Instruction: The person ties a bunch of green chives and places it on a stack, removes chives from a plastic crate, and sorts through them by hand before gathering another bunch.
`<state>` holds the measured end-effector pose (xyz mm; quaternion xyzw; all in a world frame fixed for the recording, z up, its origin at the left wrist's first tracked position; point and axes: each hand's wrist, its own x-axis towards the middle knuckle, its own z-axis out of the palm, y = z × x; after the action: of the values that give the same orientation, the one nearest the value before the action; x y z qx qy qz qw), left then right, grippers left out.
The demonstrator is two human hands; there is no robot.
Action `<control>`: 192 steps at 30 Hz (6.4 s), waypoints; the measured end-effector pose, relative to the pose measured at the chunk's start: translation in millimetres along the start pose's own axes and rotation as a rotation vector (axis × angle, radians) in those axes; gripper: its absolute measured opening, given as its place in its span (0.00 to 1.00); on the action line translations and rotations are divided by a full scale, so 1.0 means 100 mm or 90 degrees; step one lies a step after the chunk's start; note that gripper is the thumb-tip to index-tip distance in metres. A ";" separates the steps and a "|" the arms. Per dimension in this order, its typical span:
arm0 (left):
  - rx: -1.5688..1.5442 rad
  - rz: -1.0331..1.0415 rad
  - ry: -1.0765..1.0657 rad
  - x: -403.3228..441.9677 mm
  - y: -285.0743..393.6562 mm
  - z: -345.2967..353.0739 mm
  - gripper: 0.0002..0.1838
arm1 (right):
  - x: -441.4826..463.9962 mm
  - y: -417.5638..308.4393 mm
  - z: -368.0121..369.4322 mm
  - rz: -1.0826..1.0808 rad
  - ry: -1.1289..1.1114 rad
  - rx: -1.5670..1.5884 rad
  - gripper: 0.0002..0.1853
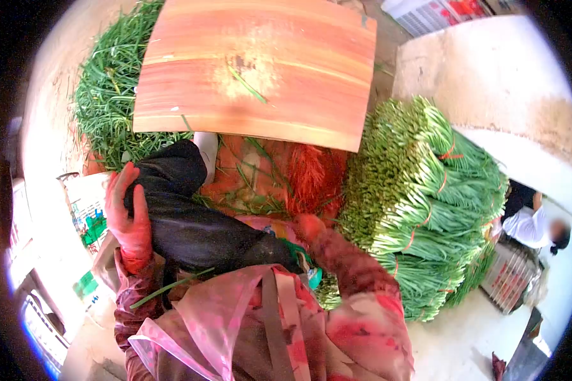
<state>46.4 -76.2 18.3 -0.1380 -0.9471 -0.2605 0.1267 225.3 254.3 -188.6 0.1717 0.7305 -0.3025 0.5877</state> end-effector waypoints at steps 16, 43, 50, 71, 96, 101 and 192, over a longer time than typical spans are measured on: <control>0.004 -0.348 0.094 -1.68 0.03 -1.46 0.26 | 0.13 -2.96 -1.68 -0.305 0.551 -0.627 0.16; 0.063 -2.062 0.480 -5.95 0.30 -0.05 0.59 | -0.58 -2.70 -2.86 -0.168 0.517 -0.319 0.32; 0.139 -1.886 0.515 -6.25 0.70 -0.02 0.38 | -0.86 -3.12 -2.04 -0.309 0.436 -0.171 0.33; -1.072 -0.579 0.348 -3.15 0.56 -2.13 0.31 | -2.78 -3.88 1.43 -1.498 0.235 -0.948 0.27; -0.862 -0.281 -0.159 -1.13 -0.76 -0.86 0.27 | -2.07 -4.42 0.26 -0.864 -0.247 0.222 0.25; -0.768 -0.392 -0.123 -0.72 -0.83 -1.27 0.36 | -1.55 -4.42 0.39 -0.910 -0.096 0.207 0.16; -0.709 -0.822 -0.100 -3.75 0.38 -1.66 0.21 | -1.11 -3.50 0.59 -0.265 -0.562 -0.216 0.32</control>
<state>435.1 -205.7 56.7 0.3684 -0.5802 -0.6987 -0.1988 85.2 -37.8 -5.2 -0.2190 0.4703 -0.3342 0.7869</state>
